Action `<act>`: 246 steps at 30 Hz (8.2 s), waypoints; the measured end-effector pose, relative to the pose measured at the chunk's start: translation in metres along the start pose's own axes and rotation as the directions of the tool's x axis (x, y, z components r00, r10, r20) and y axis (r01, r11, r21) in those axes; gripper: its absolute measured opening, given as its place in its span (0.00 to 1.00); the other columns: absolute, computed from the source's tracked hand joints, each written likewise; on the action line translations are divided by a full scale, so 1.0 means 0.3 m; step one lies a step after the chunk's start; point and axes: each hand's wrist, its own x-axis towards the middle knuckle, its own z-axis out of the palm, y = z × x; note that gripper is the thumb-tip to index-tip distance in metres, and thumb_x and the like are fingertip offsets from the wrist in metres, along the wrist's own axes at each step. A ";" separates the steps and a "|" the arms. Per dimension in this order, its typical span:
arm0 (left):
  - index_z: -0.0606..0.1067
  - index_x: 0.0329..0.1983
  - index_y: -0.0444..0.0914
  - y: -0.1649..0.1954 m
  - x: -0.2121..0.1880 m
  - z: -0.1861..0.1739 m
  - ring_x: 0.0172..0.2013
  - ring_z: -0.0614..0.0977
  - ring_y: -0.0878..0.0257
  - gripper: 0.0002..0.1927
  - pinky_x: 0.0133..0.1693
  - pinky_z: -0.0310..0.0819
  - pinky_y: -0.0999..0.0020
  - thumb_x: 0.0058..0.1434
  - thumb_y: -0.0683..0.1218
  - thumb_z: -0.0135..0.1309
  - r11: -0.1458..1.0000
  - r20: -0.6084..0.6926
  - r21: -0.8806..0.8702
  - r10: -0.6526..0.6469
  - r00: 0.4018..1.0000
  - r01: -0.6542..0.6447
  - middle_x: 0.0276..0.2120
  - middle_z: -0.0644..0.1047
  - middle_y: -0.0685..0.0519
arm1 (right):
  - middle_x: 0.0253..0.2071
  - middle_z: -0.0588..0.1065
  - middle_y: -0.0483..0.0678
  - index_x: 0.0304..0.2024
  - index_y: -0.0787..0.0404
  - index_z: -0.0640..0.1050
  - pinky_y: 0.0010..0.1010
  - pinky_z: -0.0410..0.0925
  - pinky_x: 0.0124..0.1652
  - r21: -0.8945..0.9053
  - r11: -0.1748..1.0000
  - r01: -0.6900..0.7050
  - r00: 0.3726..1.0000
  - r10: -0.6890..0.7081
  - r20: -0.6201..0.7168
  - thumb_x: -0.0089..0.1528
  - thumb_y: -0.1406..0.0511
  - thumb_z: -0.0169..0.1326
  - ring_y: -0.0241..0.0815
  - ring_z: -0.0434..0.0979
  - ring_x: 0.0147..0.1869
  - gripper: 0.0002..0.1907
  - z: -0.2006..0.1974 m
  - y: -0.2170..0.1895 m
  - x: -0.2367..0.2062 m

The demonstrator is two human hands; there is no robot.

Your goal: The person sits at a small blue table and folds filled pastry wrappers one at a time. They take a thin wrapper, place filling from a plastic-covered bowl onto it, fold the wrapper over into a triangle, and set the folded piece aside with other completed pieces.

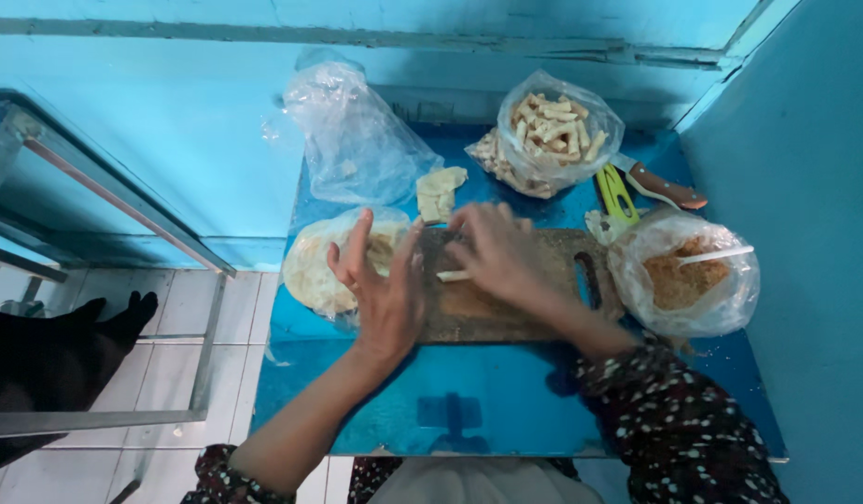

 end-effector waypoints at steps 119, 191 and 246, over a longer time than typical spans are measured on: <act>0.61 0.69 0.35 -0.119 -0.161 -0.496 0.51 0.81 0.54 0.33 0.51 0.75 0.62 0.60 0.30 0.52 0.157 0.437 -0.785 -0.545 0.716 0.599 0.58 0.76 0.37 | 0.38 0.80 0.53 0.58 0.53 0.69 0.54 0.69 0.39 -0.102 0.995 -0.010 0.997 0.018 0.080 0.59 0.56 0.61 0.61 0.79 0.42 0.27 0.006 0.061 0.365; 0.67 0.69 0.29 0.124 -0.121 -0.284 0.51 0.81 0.63 0.27 0.49 0.78 0.67 0.68 0.41 0.53 -0.240 0.805 -0.572 -0.350 0.479 0.784 0.56 0.77 0.47 | 0.39 0.82 0.45 0.54 0.61 0.75 0.26 0.77 0.41 0.765 0.612 -0.200 0.971 0.017 0.240 0.61 0.71 0.60 0.32 0.84 0.44 0.18 -0.123 -0.157 -0.250; 0.79 0.54 0.30 0.056 -0.118 -0.360 0.43 0.81 0.67 0.13 0.42 0.76 0.73 0.70 0.39 0.52 0.107 0.763 -0.498 -0.417 0.494 0.860 0.47 0.81 0.46 | 0.42 0.81 0.51 0.58 0.60 0.68 0.28 0.74 0.45 0.874 0.284 -0.394 0.919 0.141 0.369 0.62 0.76 0.55 0.36 0.82 0.46 0.22 -0.022 -0.245 -0.283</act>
